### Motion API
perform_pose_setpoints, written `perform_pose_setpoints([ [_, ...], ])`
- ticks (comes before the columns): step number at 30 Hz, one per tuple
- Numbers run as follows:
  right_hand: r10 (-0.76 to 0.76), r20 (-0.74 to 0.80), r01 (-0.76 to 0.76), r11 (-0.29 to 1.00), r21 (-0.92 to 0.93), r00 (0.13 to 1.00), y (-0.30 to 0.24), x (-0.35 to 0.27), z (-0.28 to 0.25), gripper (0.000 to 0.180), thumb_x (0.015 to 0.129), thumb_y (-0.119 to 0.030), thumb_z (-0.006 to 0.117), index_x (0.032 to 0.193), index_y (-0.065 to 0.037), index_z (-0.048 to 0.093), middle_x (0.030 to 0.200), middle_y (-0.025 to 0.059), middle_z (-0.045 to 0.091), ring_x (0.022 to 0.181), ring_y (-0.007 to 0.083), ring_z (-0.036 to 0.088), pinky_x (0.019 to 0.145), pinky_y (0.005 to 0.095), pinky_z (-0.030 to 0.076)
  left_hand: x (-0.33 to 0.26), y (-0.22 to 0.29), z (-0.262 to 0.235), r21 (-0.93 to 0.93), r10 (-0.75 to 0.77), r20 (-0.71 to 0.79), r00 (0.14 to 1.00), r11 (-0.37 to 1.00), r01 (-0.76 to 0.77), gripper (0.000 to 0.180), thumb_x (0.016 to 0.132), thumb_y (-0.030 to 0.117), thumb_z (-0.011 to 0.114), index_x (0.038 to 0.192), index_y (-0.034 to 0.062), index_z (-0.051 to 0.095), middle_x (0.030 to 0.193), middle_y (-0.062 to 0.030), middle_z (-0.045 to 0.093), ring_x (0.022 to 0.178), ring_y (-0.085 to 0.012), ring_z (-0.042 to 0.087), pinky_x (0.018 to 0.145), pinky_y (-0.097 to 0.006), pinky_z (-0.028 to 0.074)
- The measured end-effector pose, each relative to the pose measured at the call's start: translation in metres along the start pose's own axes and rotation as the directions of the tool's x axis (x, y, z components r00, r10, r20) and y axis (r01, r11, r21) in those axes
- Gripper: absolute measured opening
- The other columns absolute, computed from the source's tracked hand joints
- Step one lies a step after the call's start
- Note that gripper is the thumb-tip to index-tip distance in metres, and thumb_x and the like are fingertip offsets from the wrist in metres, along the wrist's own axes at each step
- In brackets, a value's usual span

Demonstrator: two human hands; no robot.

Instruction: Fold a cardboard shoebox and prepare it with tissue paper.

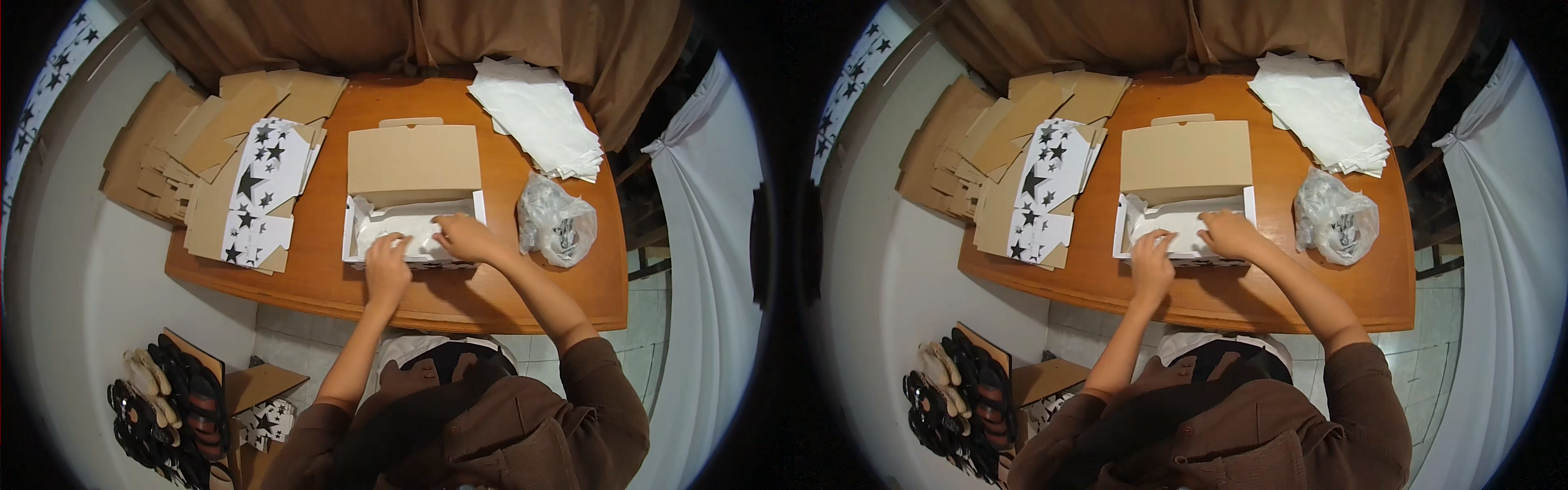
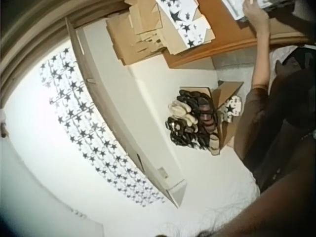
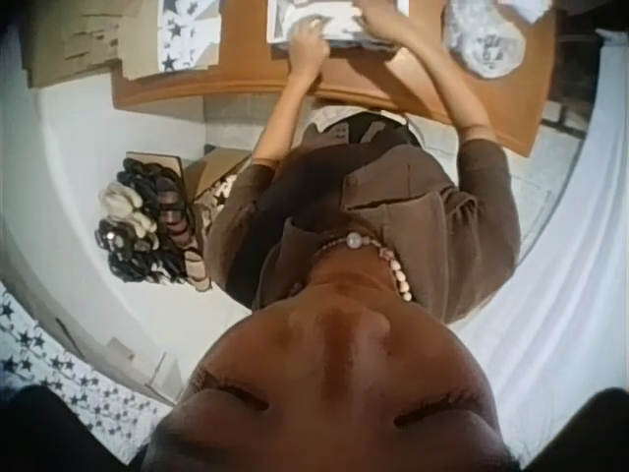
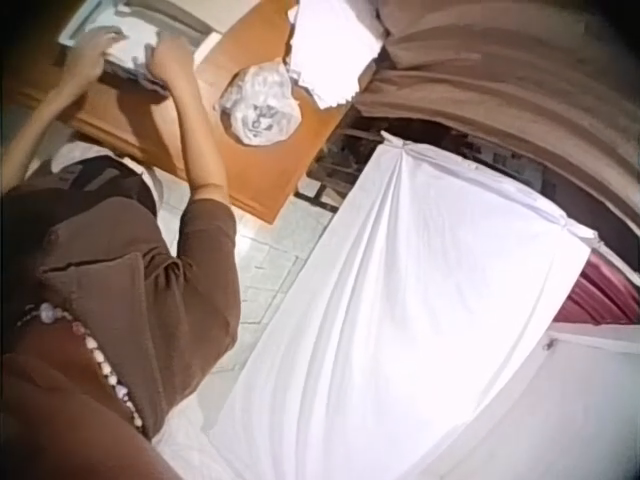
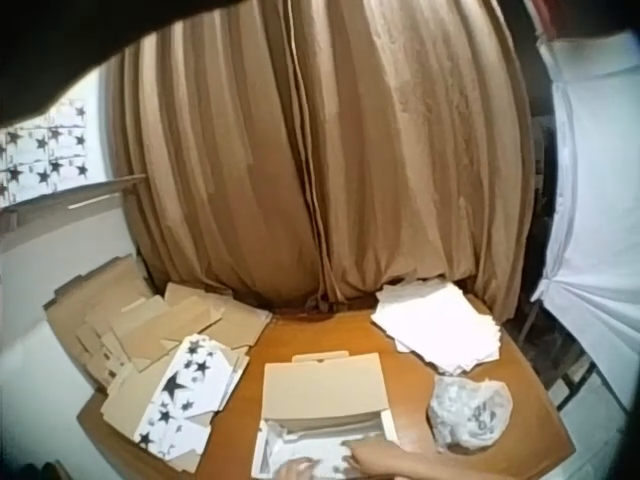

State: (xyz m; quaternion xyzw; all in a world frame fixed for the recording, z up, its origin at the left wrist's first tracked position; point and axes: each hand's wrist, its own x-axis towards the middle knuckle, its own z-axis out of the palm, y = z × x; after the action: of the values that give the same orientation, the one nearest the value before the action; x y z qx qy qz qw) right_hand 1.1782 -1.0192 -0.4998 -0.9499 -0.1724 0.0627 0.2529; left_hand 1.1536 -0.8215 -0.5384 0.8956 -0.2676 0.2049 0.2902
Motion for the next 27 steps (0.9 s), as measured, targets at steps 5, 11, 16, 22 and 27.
perform_pose_setpoints([
  [5, -0.125, 0.280, 0.043, 0.959, 0.281, 0.952, -0.014, 0.047, 0.049, 0.038, 0.090, -0.027, 0.045, 0.113, 0.002, 0.049, 0.102, 0.0261, 0.059, 0.097, 0.0398, 0.056, 0.084, 0.0436, 0.043, -0.014, -0.024, -0.020, 0.073, -0.189, 0.023, 0.982, 0.980, 0.187, 0.033, 0.078, 0.010, 0.055, 0.110, 0.0084, 0.058, 0.108, -0.0096, 0.054, 0.106, -0.0288, 0.048, 0.091, -0.042, 0.033],
  [11, -0.242, 0.501, 0.085, 0.945, 0.316, 0.831, -0.018, 0.081, 0.073, 0.040, 0.096, -0.027, 0.034, 0.119, 0.003, 0.047, 0.108, 0.0216, 0.058, 0.100, 0.0329, 0.055, 0.089, 0.0377, 0.040, -0.021, -0.022, 0.000, 0.099, -0.323, 0.104, 0.941, 0.945, 0.313, 0.040, 0.081, 0.025, 0.054, 0.118, 0.0077, 0.053, 0.120, -0.0122, 0.050, 0.121, -0.0312, 0.038, 0.105, -0.049, 0.017],
  [16, -0.069, 0.620, -0.214, 0.904, 0.369, 0.781, -0.025, 0.084, 0.069, 0.035, 0.092, -0.023, 0.039, 0.108, 0.003, 0.055, 0.096, 0.0140, 0.061, 0.083, 0.0238, 0.055, 0.079, 0.0357, 0.043, -0.021, -0.026, 0.004, 0.152, -0.419, 0.184, 0.889, 0.906, 0.395, 0.050, 0.079, 0.030, 0.055, 0.122, 0.0062, 0.049, 0.129, -0.0172, 0.041, 0.131, -0.0377, 0.022, 0.106, -0.057, 0.004],
  [22, -0.042, 0.652, -0.384, 0.778, 0.497, 0.757, -0.025, 0.081, 0.081, 0.035, 0.094, -0.019, 0.035, 0.122, -0.003, 0.049, 0.094, 0.0074, 0.057, 0.077, 0.0154, 0.049, 0.064, 0.0288, 0.041, -0.020, -0.022, 0.001, 0.146, -0.402, 0.241, 0.883, 0.915, 0.377, 0.065, 0.072, 0.037, 0.063, 0.127, 0.0062, 0.044, 0.136, -0.0186, 0.033, 0.134, -0.0375, 0.014, 0.106, -0.057, 0.001],
  [27, -0.059, 0.618, -0.301, 0.834, 0.461, 0.784, -0.044, 0.076, 0.072, 0.036, 0.093, -0.016, 0.035, 0.122, 0.001, 0.047, 0.104, 0.0094, 0.056, 0.085, 0.0159, 0.049, 0.071, 0.0305, 0.043, -0.027, -0.021, -0.004, 0.184, -0.361, 0.238, 0.902, 0.928, 0.323, 0.086, 0.066, 0.038, 0.068, 0.135, 0.0060, 0.029, 0.138, -0.0165, 0.030, 0.134, -0.0365, 0.014, 0.106, -0.056, 0.001],
])
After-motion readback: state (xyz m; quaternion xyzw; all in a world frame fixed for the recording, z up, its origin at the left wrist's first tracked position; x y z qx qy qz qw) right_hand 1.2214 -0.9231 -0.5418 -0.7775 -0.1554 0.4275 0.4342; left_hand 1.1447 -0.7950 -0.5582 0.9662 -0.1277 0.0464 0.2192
